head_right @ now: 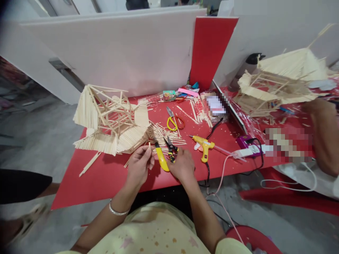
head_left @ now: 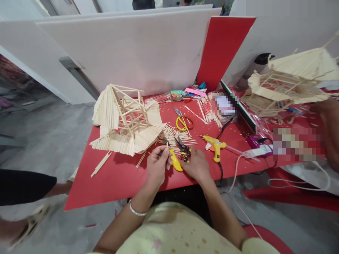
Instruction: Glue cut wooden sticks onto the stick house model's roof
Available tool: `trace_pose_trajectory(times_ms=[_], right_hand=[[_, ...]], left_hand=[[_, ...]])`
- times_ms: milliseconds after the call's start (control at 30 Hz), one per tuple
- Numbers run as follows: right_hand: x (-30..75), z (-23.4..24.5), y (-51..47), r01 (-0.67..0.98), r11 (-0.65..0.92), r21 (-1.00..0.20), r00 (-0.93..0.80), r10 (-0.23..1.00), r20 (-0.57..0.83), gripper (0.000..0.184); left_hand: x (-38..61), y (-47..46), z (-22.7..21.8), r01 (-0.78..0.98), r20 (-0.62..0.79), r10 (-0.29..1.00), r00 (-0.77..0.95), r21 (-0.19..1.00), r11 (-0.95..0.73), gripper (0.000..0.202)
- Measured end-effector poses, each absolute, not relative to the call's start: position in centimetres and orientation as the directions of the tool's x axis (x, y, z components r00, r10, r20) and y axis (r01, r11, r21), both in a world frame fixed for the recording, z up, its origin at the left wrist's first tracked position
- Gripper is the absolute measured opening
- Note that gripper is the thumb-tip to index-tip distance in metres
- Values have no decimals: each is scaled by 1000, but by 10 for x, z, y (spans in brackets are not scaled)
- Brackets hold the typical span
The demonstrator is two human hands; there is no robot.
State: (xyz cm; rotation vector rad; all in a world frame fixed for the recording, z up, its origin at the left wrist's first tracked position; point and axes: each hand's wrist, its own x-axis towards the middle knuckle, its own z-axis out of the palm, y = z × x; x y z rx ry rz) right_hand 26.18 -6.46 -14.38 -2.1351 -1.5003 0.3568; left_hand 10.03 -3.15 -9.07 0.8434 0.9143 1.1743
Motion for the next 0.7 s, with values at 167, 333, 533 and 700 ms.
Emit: trace_pose_trajectory(times_ms=[167, 333, 533, 700], right_hand=[[250, -94, -55, 615, 28, -788, 268, 933, 242, 35], [232, -59, -33, 187, 92, -978, 32, 995, 99, 28], [226, -65, -24, -67, -33, -997, -41, 999, -30, 45], [220, -54, -27, 20, 30, -999, -72, 997, 28, 26]], left_hand=[[95, -32, -90, -295, -135, 973, 188, 937, 187, 30], [88, -36, -88, -245, -79, 965, 248, 959, 141, 28], [74, -40, -77, -342, -148, 968, 205, 915, 213, 27], [67, -39, -67, -355, -156, 968, 197, 909, 219, 26]])
